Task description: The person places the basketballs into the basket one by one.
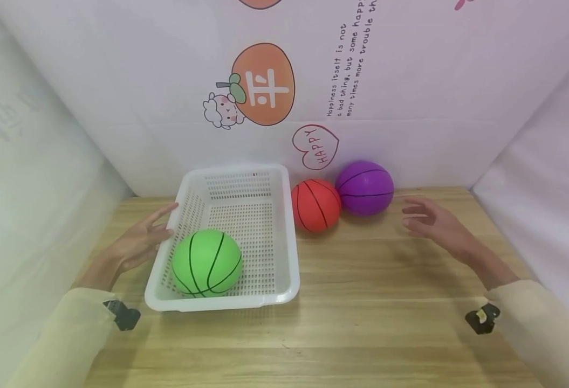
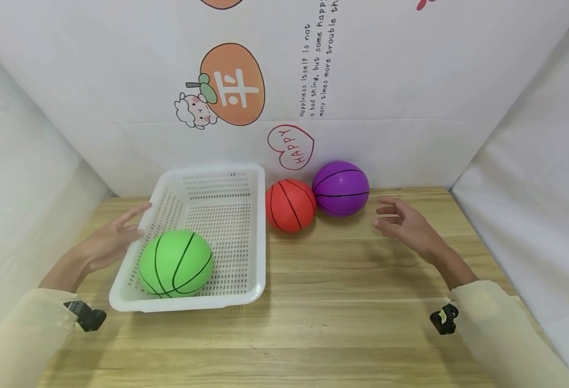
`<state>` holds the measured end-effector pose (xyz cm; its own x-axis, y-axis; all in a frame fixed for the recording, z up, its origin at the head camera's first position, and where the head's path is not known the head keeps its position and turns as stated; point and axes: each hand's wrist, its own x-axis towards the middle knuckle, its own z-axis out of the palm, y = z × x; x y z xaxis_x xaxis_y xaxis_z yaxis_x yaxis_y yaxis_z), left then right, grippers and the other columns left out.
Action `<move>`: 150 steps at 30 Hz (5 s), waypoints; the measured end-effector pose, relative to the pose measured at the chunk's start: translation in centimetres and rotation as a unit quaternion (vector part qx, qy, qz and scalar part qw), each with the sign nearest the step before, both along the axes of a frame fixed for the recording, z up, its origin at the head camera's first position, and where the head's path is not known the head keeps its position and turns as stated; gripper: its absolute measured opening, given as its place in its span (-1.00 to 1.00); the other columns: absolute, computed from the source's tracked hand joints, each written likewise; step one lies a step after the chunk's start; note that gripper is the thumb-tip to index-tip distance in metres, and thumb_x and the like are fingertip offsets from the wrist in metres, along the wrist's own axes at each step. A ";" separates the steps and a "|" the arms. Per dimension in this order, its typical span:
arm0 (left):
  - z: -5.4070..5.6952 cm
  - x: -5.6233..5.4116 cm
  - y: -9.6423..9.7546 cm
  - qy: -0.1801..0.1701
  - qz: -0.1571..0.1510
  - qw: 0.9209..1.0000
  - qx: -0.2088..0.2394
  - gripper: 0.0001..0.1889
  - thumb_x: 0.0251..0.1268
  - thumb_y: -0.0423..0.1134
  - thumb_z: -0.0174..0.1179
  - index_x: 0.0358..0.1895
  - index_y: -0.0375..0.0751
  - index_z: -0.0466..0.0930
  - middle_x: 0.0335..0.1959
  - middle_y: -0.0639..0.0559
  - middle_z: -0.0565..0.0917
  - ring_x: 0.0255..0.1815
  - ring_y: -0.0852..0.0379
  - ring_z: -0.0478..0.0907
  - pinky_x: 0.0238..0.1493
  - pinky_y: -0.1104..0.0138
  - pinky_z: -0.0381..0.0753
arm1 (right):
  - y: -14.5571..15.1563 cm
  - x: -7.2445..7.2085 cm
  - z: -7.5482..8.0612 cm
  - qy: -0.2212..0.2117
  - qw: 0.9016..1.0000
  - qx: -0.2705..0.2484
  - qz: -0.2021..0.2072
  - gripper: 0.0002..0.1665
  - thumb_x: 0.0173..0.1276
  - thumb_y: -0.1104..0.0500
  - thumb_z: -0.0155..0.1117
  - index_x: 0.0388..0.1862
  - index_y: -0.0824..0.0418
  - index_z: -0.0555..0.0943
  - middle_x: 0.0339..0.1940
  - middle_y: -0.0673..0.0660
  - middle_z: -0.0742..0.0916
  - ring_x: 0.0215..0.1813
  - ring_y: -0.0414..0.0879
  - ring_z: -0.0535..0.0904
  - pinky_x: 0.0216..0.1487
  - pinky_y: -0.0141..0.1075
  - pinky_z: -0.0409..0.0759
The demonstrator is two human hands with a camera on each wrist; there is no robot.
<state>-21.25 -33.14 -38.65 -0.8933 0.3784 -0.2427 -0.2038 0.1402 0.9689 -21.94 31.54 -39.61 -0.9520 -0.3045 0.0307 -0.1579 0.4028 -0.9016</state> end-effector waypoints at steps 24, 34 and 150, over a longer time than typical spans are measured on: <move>-0.4 -0.2 0.1 -0.007 0.005 1.000 0.015 -0.16 0.52 -0.40 0.03 0.65 0.08 -0.28 0.51 -0.46 0.07 0.16 0.02 0.56 0.16 -0.18 0.52 | -2.1 -2.0 -0.7 -0.097 0.989 -0.101 -0.054 0.06 0.55 0.18 0.15 0.63 0.18 -0.40 0.55 0.56 -0.13 0.45 0.49 0.08 0.14 -0.03 0.61; 0.3 -0.5 0.3 0.000 0.001 1.000 -0.002 -0.17 0.53 -0.38 0.02 0.65 0.17 -0.26 0.53 -0.43 0.06 0.20 -0.01 0.52 0.17 -0.15 0.51 | -2.2 -3.0 -0.2 -0.098 0.988 -0.088 -0.076 0.13 0.52 0.09 0.21 0.64 0.08 -0.41 0.57 0.50 -0.11 0.36 0.29 0.30 0.20 0.02 0.56; -0.4 0.1 0.3 -0.002 0.014 1.000 -0.002 -0.16 0.51 -0.37 0.04 0.65 0.14 -0.24 0.52 -0.44 0.07 0.19 0.02 0.53 0.19 -0.16 0.50 | -4.8 -7.1 -0.6 -0.003 0.982 -0.032 -0.186 0.33 0.26 -0.05 0.49 0.66 0.06 -0.27 0.58 0.41 0.07 0.50 0.38 0.09 0.43 0.22 0.22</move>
<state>-21.12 -32.81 -39.01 -0.9023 0.3525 -0.2480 -0.2123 0.1374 0.9675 -29.07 26.73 -40.21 -0.9972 0.0673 0.0332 -0.0056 0.3737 -0.9275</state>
